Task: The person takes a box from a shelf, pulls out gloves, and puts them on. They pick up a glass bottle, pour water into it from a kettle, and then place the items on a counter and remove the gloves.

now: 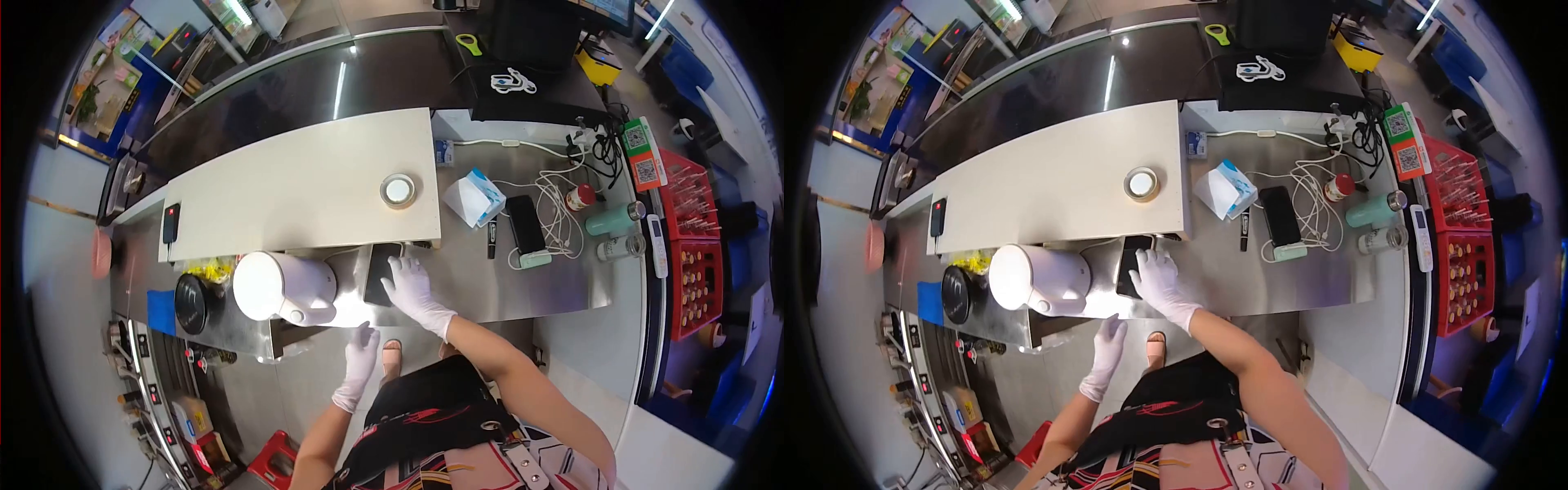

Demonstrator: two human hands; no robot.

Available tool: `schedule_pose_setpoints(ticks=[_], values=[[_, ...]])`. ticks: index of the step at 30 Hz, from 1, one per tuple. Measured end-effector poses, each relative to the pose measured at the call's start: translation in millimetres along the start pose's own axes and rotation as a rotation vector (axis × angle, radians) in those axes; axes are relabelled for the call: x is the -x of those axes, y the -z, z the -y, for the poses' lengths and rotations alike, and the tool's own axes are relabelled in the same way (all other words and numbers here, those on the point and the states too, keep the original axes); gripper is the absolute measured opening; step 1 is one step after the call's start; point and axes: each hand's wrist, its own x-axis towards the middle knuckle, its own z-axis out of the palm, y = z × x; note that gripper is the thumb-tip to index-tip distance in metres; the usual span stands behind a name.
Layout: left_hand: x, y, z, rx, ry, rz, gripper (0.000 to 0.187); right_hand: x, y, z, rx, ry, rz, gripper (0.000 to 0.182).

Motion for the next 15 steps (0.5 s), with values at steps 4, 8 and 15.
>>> schedule_pose_setpoints(ticks=[4, 8, 15], values=[[7.5, 9.8, 2.5, 0.060, -0.091, 0.178, 0.036, -38.6, 53.6, 29.1, -0.106, 0.153, -0.467, 0.043], [13.7, 22.2, 19.7, 0.014, -0.135, 0.258, 0.033, -115.0, 102.6, 32.5, 0.131, -0.052, -0.274, 0.061], [27.6, 50.8, 49.5, -0.095, -0.215, 0.366, 0.030, -50.5, 146.3, -11.8, -0.194, -0.101, -0.385, 0.049]])
